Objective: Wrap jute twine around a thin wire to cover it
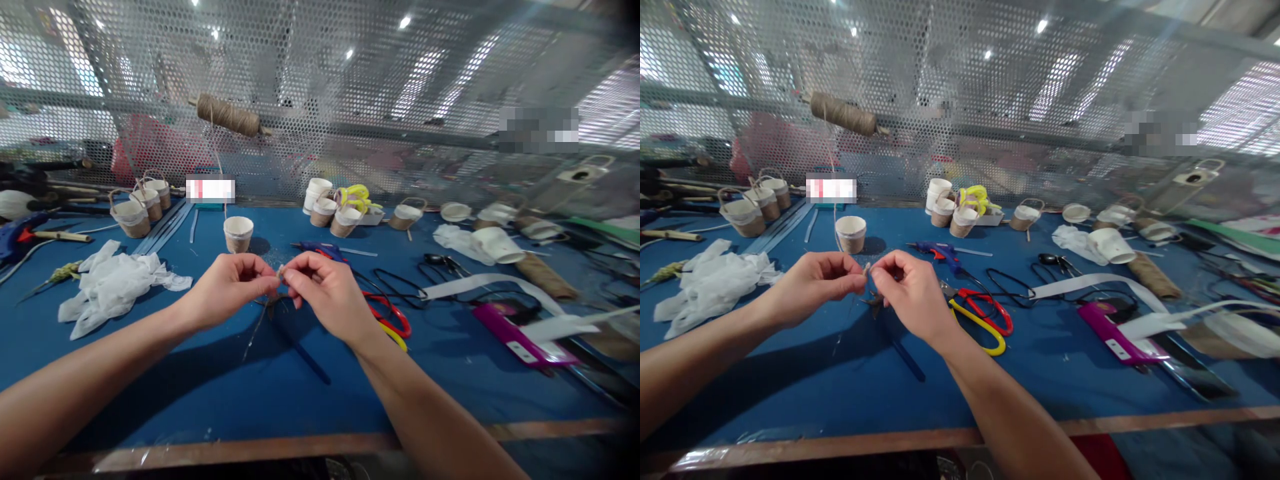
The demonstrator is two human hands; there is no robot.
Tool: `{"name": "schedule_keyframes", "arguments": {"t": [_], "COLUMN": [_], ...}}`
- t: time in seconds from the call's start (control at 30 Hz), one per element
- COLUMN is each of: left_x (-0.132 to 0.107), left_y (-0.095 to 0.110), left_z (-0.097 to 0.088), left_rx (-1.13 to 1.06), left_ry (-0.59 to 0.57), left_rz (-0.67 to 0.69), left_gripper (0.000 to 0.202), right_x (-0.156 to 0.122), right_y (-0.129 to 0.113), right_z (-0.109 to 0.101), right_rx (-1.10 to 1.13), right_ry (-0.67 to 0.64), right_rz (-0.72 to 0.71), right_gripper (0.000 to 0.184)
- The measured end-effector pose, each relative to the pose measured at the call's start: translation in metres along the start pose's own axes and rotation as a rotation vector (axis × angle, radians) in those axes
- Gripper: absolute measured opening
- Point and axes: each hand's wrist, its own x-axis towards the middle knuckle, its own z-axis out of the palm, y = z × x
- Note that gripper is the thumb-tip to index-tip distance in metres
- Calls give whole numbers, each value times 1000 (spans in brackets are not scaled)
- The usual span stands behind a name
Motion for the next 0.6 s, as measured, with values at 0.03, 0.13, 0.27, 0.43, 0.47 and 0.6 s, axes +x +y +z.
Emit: {"name": "schedule_keyframes", "arguments": {"t": [0.03,0.13,0.27,0.43,0.47,0.6], "left_x": [0,1,2,1,0,1], "left_y": [0,0,0,-1,-2,-2], "left_z": [-1,-3,-4,-3,-2,-2], "left_rx": [-65,-236,-348,-382,-362,-130], "left_ry": [-37,-118,-153,-258,-267,-153], "left_rz": [-36,-108,-122,-181,-188,-96], "left_gripper": [14,17,18,20,21,18], "right_x": [1,5,8,7,7,7], "right_y": [1,5,6,5,4,2], "right_z": [-1,-4,-7,-8,-8,-7], "right_rx": [5,15,113,395,385,218], "right_ry": [1,2,-12,-317,-339,-259], "right_rz": [8,28,11,-3,-13,-41], "right_gripper": [12,18,14,11,10,12]}}
